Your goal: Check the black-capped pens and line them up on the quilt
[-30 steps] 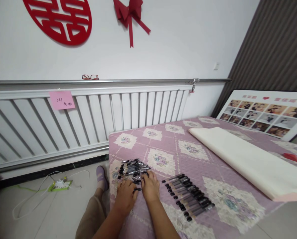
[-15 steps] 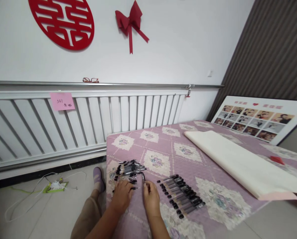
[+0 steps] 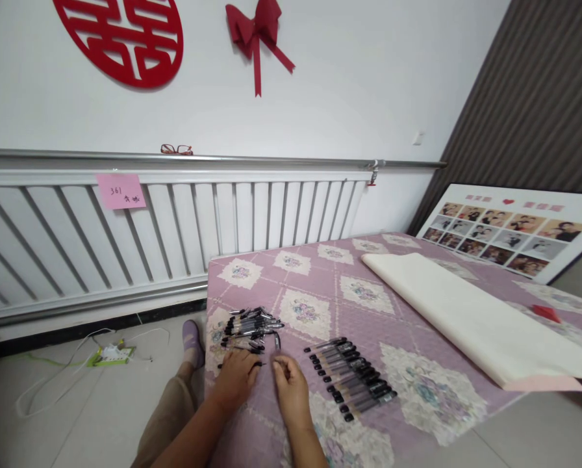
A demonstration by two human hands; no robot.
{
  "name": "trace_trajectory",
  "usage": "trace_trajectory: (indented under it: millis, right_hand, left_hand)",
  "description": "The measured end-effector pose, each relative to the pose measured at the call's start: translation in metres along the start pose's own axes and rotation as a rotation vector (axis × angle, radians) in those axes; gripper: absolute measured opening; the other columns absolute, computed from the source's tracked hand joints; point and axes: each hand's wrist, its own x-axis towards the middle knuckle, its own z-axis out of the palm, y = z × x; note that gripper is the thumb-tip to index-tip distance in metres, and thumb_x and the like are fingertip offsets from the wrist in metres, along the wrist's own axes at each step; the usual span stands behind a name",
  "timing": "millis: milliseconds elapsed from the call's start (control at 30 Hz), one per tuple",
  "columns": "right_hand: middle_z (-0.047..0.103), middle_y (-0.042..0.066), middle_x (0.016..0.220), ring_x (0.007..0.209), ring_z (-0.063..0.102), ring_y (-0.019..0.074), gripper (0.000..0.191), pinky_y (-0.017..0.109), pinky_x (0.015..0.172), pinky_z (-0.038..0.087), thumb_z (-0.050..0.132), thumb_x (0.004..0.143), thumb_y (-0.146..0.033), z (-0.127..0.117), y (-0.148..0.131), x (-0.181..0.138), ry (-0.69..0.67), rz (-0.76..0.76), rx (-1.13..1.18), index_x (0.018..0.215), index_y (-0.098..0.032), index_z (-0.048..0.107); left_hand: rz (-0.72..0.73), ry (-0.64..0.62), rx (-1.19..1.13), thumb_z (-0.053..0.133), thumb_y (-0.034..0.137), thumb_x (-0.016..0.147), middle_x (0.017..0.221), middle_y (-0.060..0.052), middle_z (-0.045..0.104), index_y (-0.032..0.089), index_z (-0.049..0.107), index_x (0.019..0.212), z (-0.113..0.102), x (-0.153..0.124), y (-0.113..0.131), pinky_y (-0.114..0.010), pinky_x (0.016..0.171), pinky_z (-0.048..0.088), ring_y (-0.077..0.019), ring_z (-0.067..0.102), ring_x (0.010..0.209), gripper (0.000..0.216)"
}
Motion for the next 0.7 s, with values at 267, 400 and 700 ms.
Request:
trace_trajectory:
  millis: [267,400,700]
  right_hand:
    - [0.07,0.005,0.082,0.079,0.064,0.0213,0.026,0.03,0.075,0.05,0.059,0.075,-0.041,-0.0029,0.0029,0.0032,-0.073,0.018,0.069,0.087,-0.019,0.066]
    - [0.071,0.005,0.084,0.081,0.064,0.0218,0.025,0.032,0.078,0.049,0.058,0.075,-0.04,-0.0024,0.0028,0.0037,-0.094,0.017,0.036,0.087,-0.02,0.067]
    - [0.072,0.004,0.084,0.08,0.065,0.0207,0.021,0.031,0.077,0.05,0.057,0.075,-0.035,0.0004,0.0013,0.003,-0.189,-0.037,0.029,0.085,-0.021,0.068]
  left_hand:
    - [0.057,0.033,-0.021,0.047,0.023,0.088,0.094,-0.003,0.061,0.024,0.059,0.096,0.0024,-0.0001,-0.001,-0.038,0.088,0.032,-0.0203,0.052,0.094,0.015]
    - [0.057,0.022,-0.019,0.047,0.023,0.089,0.094,-0.002,0.061,0.024,0.059,0.097,0.0009,0.0003,-0.0014,-0.037,0.088,0.032,-0.0197,0.052,0.094,0.015]
    - [0.068,-0.025,-0.008,0.046,0.024,0.088,0.095,-0.003,0.06,0.023,0.058,0.095,-0.001,-0.0004,-0.0008,-0.038,0.089,0.031,-0.02,0.051,0.095,0.014]
